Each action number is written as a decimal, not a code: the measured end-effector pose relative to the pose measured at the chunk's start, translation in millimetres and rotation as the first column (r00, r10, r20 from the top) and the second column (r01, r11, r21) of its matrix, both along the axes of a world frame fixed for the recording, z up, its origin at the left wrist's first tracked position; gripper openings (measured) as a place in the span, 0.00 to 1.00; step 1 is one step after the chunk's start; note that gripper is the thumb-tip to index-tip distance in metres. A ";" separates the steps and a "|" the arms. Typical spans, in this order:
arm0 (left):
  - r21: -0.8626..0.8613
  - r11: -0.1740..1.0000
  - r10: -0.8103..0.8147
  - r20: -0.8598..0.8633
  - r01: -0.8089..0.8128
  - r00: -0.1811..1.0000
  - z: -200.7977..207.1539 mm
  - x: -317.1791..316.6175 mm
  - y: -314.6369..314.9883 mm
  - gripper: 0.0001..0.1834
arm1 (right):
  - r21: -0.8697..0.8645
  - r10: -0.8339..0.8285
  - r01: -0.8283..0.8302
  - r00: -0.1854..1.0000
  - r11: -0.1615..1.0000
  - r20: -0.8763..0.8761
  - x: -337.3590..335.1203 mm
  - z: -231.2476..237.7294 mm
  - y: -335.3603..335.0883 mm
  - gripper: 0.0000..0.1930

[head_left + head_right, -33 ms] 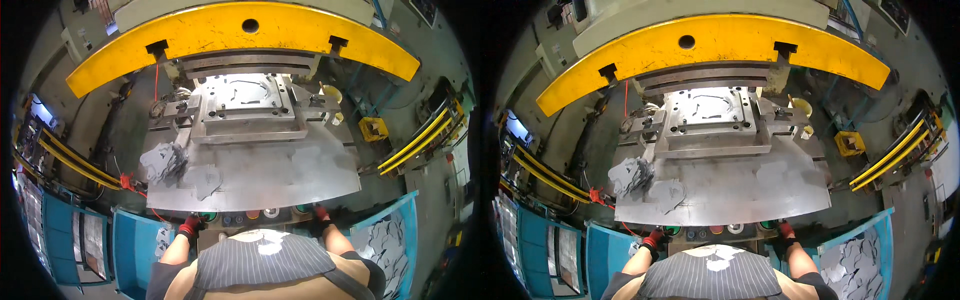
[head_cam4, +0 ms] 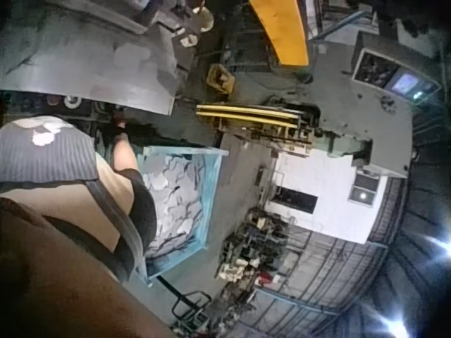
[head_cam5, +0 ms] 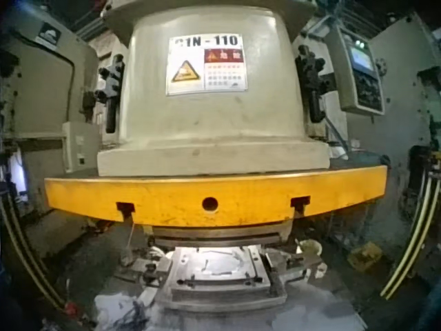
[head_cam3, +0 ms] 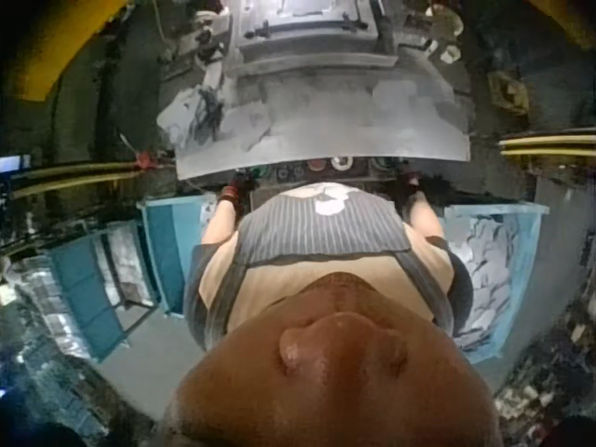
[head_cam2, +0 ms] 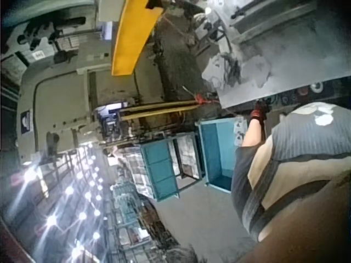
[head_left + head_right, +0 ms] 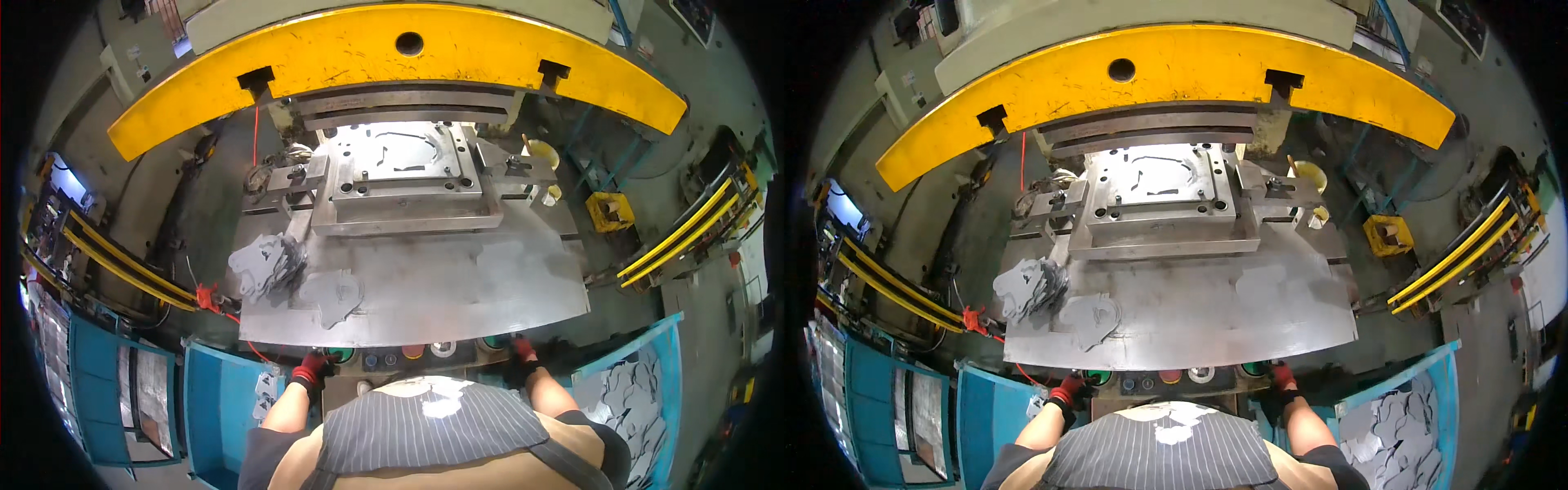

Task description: Placing metal parts into a hydraulic press, activating the machine, and removing the finished pieces to a storage bin.

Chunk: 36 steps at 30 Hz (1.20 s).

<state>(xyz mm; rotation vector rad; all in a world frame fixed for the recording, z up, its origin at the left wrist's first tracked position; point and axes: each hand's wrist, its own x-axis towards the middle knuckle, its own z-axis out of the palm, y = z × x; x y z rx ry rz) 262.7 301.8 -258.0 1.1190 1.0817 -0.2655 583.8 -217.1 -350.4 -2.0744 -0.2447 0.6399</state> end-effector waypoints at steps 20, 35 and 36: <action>-0.079 0.994 0.077 -0.056 -0.081 0.995 -17.4 -0.5 5.9 0.10 | -0.105 -0.047 0.058 0.994 0.993 0.102 4.2 -16.6 4.9 0.22; -0.353 0.783 0.612 0.579 -0.512 0.538 -40.5 -147.5 4.8 0.19 | 0.319 -0.584 0.493 0.734 0.810 0.347 -19.4 199.5 43.0 0.12; -0.414 0.703 0.703 0.532 -0.579 0.472 -36.3 -154.2 5.4 0.19 | 0.384 -0.519 0.377 0.759 0.843 0.393 -2.9 188.4 56.4 0.14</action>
